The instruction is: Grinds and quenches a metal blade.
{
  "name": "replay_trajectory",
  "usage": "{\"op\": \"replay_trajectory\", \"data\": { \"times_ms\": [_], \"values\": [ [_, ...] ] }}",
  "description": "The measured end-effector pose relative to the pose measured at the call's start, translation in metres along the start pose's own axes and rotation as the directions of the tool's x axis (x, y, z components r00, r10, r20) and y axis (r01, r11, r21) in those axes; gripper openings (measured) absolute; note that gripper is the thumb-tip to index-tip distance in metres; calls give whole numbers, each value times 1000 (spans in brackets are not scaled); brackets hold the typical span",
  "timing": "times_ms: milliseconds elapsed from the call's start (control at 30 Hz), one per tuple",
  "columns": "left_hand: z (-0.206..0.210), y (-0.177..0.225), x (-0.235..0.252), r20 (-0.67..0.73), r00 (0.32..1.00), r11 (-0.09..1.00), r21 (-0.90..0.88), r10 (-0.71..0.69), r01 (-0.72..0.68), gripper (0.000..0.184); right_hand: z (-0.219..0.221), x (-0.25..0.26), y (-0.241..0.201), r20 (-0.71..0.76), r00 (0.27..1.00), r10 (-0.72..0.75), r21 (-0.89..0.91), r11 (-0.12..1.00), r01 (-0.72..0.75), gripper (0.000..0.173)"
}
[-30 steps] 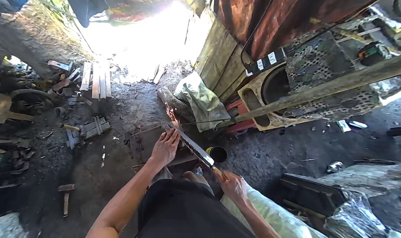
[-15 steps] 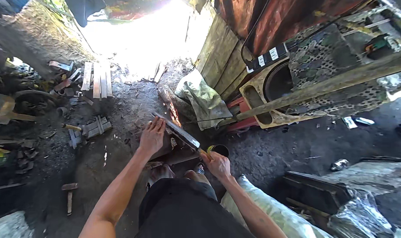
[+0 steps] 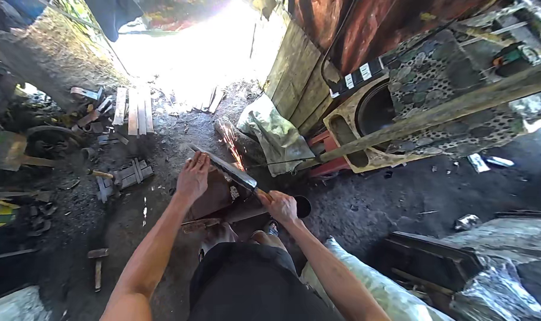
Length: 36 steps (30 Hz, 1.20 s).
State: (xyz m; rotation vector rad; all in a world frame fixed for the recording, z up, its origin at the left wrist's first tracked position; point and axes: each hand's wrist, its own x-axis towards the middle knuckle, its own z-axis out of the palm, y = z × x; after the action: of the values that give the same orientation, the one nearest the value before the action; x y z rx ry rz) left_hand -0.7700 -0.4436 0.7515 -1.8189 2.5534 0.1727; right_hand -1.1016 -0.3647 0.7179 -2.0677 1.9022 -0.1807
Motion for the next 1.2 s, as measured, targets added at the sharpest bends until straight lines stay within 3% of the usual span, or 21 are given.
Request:
{"op": "replay_trajectory", "data": {
  "times_ms": [100, 333, 433, 533, 733, 833, 967, 1100, 1200],
  "values": [
    [-10, -1, 4, 41, 999, 999, 48, -23, 21, 62, 6, 4, 5, -20, 1000, -11, -6, 1000, 11, 77],
    [13, 95, -15, 47, 994, 993, -70, 97, -94, 55, -25, -86, 73, -41, 998, 53, -47, 997, -55, 74],
    [10, 115, -18, 81, 986, 987, -82, 148, -142, 51, -33, -111, 86, -56, 997, 57, -60, 996, -61, 75],
    [5, 94, -17, 77, 990, 990, -84, 117, -110, 51, -32, -93, 65, -32, 998, 49, -33, 998, -50, 74],
    [4, -10, 1, -6, 1000, 1000, -23, 8, -8, 61, -14, 3, -11, 94, 995, 38, -6, 999, -37, 77],
    [-3, -22, 6, -7, 1000, 1000, -12, -14, 14, 62, -4, 12, -15, 61, 998, 26, -7, 1000, -26, 79],
    [-2, 29, -2, 53, 999, 998, -60, 11, -8, 62, -20, -32, 16, 96, 990, 104, -34, 994, -101, 77],
    [13, 89, -20, 68, 990, 982, -152, 128, -116, 58, -44, -98, 60, 60, 990, 128, -38, 991, -126, 76],
    [9, 110, -26, 112, 978, 973, -168, 179, -159, 56, -54, -123, 74, 36, 991, 129, -57, 990, -127, 78]
  ]
}}
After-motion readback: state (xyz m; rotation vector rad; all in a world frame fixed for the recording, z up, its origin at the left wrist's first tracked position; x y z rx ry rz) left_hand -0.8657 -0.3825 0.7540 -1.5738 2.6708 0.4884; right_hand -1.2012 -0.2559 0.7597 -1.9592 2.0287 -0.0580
